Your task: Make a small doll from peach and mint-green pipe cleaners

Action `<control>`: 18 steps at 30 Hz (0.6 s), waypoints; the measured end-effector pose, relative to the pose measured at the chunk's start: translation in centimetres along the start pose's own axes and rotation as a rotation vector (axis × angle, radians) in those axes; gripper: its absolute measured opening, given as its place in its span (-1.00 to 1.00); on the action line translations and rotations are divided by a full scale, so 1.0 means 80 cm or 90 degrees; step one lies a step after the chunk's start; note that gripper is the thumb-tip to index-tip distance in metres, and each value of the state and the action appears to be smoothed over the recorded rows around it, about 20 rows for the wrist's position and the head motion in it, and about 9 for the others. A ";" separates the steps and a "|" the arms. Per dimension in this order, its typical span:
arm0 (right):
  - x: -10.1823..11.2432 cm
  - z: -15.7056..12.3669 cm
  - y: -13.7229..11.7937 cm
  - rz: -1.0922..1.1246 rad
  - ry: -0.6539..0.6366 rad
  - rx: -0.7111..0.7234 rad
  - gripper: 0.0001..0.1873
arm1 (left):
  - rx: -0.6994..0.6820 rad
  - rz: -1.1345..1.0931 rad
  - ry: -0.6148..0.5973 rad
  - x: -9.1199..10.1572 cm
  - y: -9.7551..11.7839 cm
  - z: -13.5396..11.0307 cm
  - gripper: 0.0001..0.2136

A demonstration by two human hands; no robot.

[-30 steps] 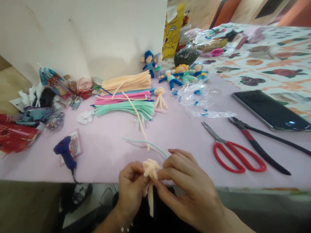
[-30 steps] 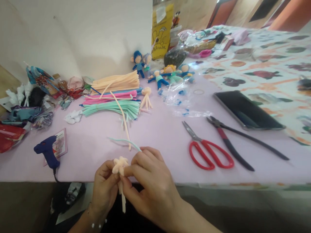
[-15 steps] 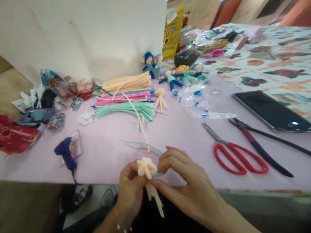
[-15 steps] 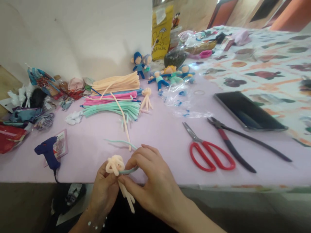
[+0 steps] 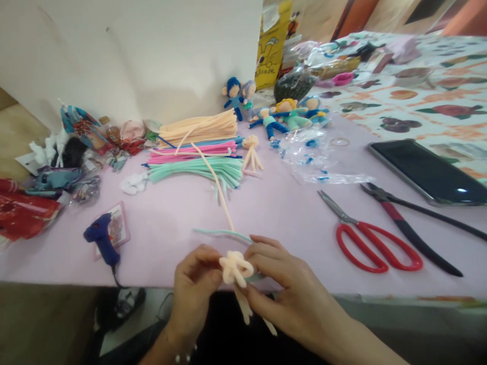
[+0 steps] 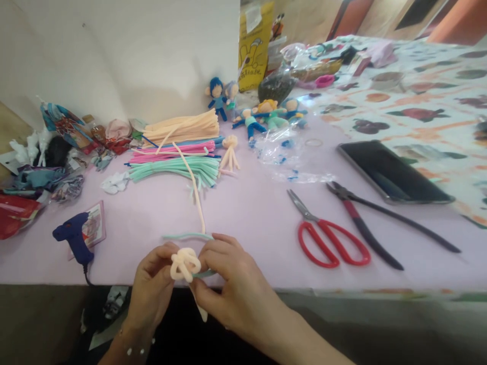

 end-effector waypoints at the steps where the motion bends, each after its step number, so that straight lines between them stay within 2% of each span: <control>1: 0.000 0.001 0.000 0.015 -0.010 -0.005 -0.83 | 0.014 -0.006 -0.019 -0.001 0.002 0.001 -0.89; 3: 0.000 0.002 0.000 0.038 -0.025 -0.006 -0.83 | 0.035 -0.005 -0.049 -0.004 0.004 0.002 -0.91; 6: 0.000 0.000 0.001 0.041 -0.026 0.005 -0.82 | 0.041 0.014 -0.049 -0.006 0.006 0.002 -0.90; 12: 0.000 -0.004 0.003 0.034 0.025 0.070 -0.80 | 0.106 -0.030 0.007 -0.010 0.010 0.001 -0.85; 18: 0.001 -0.006 0.003 0.032 0.038 0.097 -0.80 | 0.167 -0.077 0.084 -0.020 0.017 0.002 -0.79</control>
Point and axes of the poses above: each hand's wrist, its own z-axis towards the middle knuckle, its own x-axis out of the back of the hand, y = z × x, the point moved 2 cm from there along z, towards the middle knuckle, and after that the axes turned 9 degrees about z, right-handed, at the moved point
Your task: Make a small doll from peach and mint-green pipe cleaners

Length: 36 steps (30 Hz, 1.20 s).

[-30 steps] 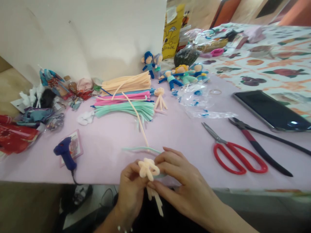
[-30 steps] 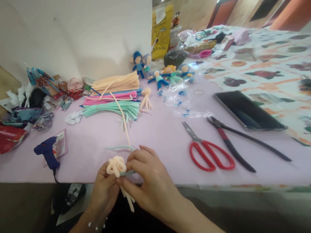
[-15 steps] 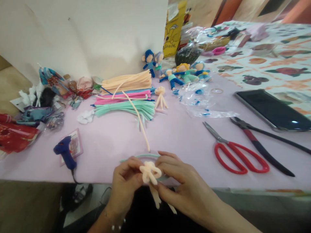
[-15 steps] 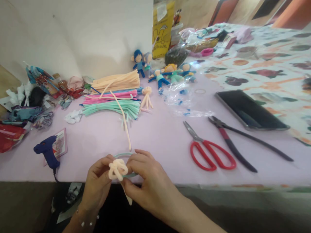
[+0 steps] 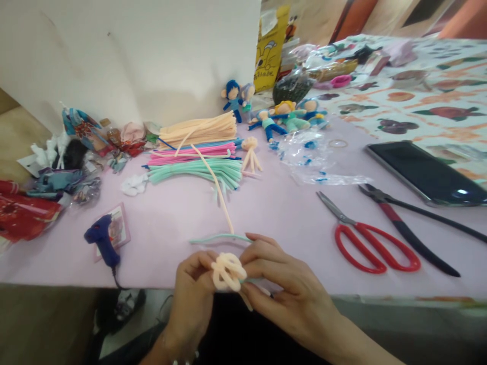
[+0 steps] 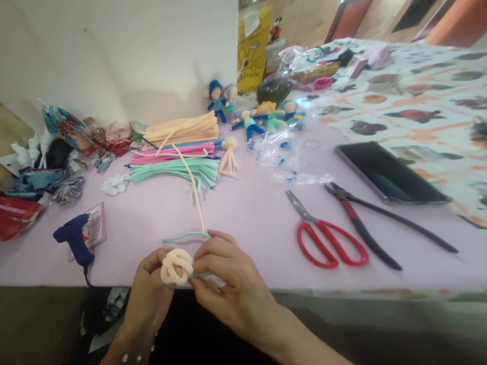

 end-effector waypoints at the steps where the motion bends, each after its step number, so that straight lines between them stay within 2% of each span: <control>1: 0.000 0.000 0.000 0.003 0.000 -0.001 -0.80 | 0.007 -0.001 0.007 -0.001 0.000 0.000 -0.78; 5: 0.000 0.000 0.002 0.026 0.000 -0.027 -0.83 | -0.003 0.013 0.009 0.001 -0.003 0.001 -0.77; 10: -0.002 0.002 0.007 0.057 0.013 -0.111 -0.87 | -0.137 0.107 -0.032 0.010 -0.004 0.001 -0.81; 14: -0.003 0.003 0.009 0.099 0.027 -0.150 -0.92 | -0.201 0.185 -0.077 0.012 -0.003 -0.002 -0.89; 17: -0.004 0.003 0.009 0.139 0.024 -0.173 -0.88 | -0.256 0.205 -0.075 0.011 0.000 -0.003 -0.92; 21: -0.005 0.002 0.009 0.264 0.022 -0.226 -0.86 | -0.308 0.259 -0.064 0.010 0.007 -0.002 -0.90; 29: -0.009 -0.005 0.017 0.441 0.041 -0.300 -0.77 | -0.320 0.338 -0.056 0.005 0.016 -0.004 -0.90; 36: -0.010 -0.004 0.015 0.508 0.027 -0.361 -0.78 | -0.262 0.291 -0.058 0.002 0.014 -0.004 -0.88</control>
Point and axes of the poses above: each hand's wrist, its own z-axis towards the middle knuckle, its own x-axis out of the back of the hand, y = z × x, the point moved 2 cm from there along z, towards the middle knuckle, and after that the axes turned 9 degrees about z, right-handed, at the moved point
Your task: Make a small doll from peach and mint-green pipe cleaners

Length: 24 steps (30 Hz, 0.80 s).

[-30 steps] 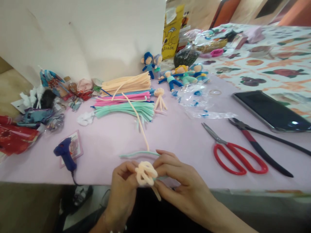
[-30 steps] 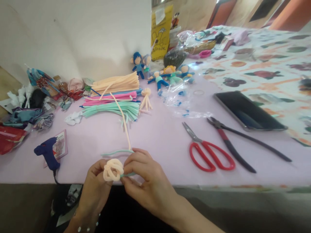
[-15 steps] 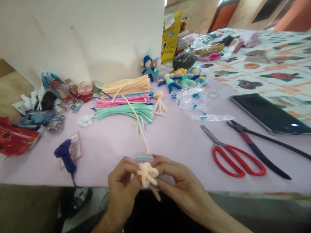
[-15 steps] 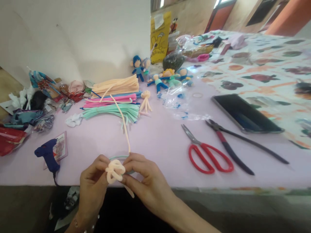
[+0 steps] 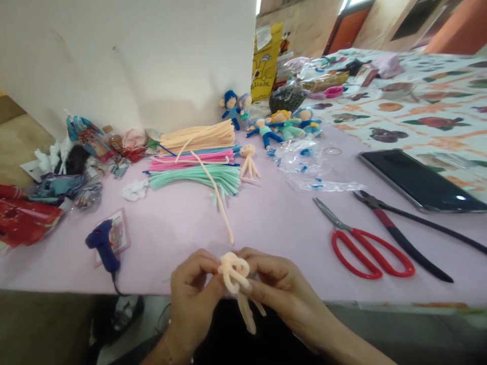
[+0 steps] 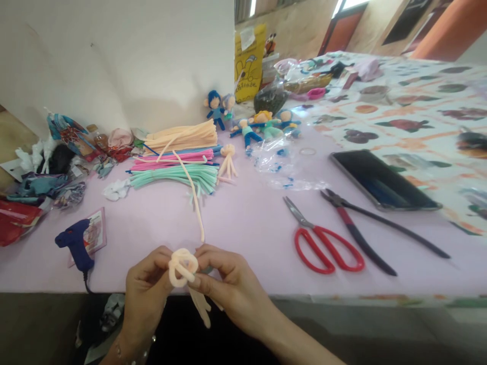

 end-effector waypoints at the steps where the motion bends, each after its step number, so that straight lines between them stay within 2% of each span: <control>1: -0.001 0.000 0.000 0.006 -0.004 -0.013 -0.78 | 0.018 -0.026 -0.006 -0.001 -0.001 0.000 -0.87; 7: -0.001 -0.002 0.000 0.096 -0.012 -0.069 -0.74 | 0.111 -0.173 -0.078 -0.005 0.000 0.003 -0.80; 14: -0.001 -0.004 0.003 0.174 -0.017 -0.104 -0.73 | 0.115 -0.198 -0.082 -0.011 0.006 0.003 -0.78; 17: 0.000 -0.003 -0.002 0.124 -0.012 -0.083 -0.70 | 0.081 -0.161 -0.068 -0.008 0.002 0.002 -0.82; 20: 0.001 0.000 -0.008 -0.003 0.003 -0.021 -0.70 | 0.052 -0.140 -0.049 -0.004 -0.006 0.002 -0.88; 24: 0.001 0.002 -0.011 -0.157 0.032 0.066 -0.76 | 0.077 -0.142 -0.064 -0.007 -0.014 0.003 -0.90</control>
Point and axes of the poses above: each hand's wrist, its own z-axis towards the middle knuckle, its own x-axis out of the back of the hand, y = z × x, the point moved 2 cm from there along z, towards the middle knuckle, and after that the axes turned 9 degrees about z, right-handed, at the moved point
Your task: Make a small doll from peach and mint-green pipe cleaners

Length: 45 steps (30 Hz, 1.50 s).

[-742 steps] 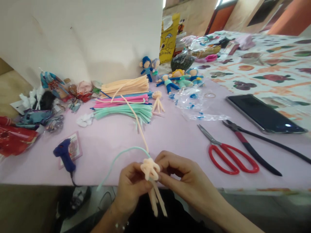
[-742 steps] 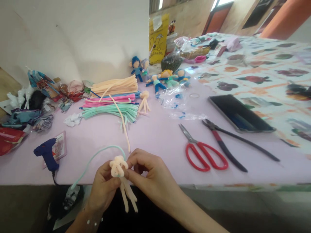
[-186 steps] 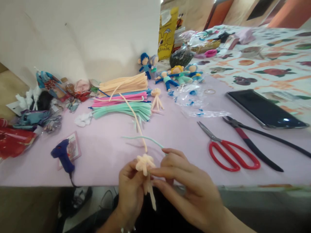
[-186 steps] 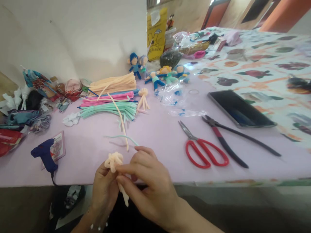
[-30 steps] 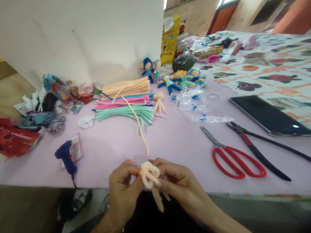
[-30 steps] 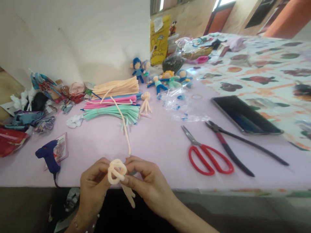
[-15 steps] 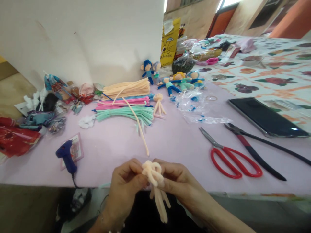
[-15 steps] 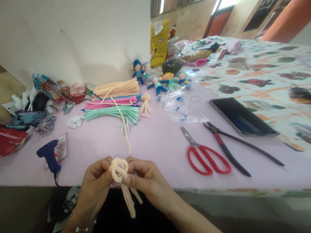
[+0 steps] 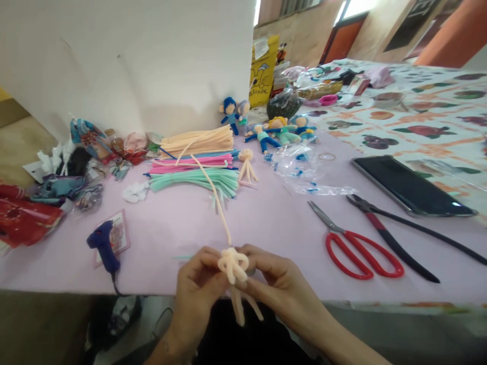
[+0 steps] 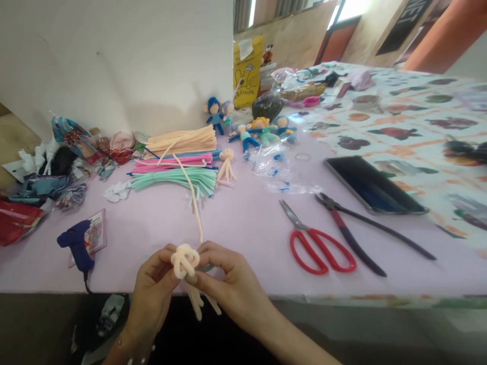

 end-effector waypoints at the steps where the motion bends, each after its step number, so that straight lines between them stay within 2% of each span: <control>1: 0.000 0.000 0.000 -0.034 0.003 0.019 -0.78 | 0.009 -0.002 0.002 -0.001 -0.001 0.001 -0.89; 4: 0.001 0.000 -0.001 -0.151 0.013 0.088 -0.86 | 0.029 -0.016 0.025 -0.002 -0.003 0.004 -0.84; 6: 0.004 -0.002 -0.002 -0.227 0.051 0.149 -0.95 | 0.041 -0.033 0.049 0.001 -0.005 0.006 -0.81; 10: 0.008 -0.008 -0.011 -0.321 0.137 0.272 -0.90 | 0.074 -0.036 0.094 0.009 -0.010 0.008 -0.78; 13: 0.002 -0.012 -0.017 -0.366 0.114 0.331 -0.91 | 0.080 -0.029 0.064 0.011 -0.014 0.007 -0.77; 18: -0.006 -0.012 -0.020 -0.409 0.073 0.363 -0.85 | 0.066 -0.060 0.034 0.004 -0.013 0.004 -0.83; 27: -0.009 -0.013 -0.022 -0.479 0.022 0.458 -0.82 | 0.164 -0.108 0.166 -0.009 -0.008 0.000 -0.81; 34: -0.008 -0.016 -0.023 -0.539 0.011 0.475 -0.81 | 0.198 -0.149 0.164 -0.011 -0.009 -0.001 -0.81; 37: -0.003 -0.017 -0.028 -0.489 0.012 0.466 -0.82 | 0.200 -0.158 0.150 -0.008 -0.008 -0.001 -0.81; 39: 0.003 -0.016 -0.031 -0.401 0.025 0.424 -0.83 | 0.189 -0.161 0.126 -0.005 -0.006 0.000 -0.80; 42: 0.011 -0.011 -0.031 -0.298 0.050 0.301 -0.85 | 0.165 -0.160 0.081 -0.002 -0.007 -0.001 -0.78; 45: 0.012 -0.007 -0.025 -0.262 0.001 0.202 -0.87 | 0.151 -0.142 0.031 0.000 -0.011 -0.003 -0.79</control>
Point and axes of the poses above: each hand's wrist, its own z-axis towards the middle knuckle, its own x-axis out of the back of the hand, y = z × x, the point moved 2 cm from there along z, towards the middle knuckle, and after that the axes turned 9 degrees about z, right-handed, at the moved point
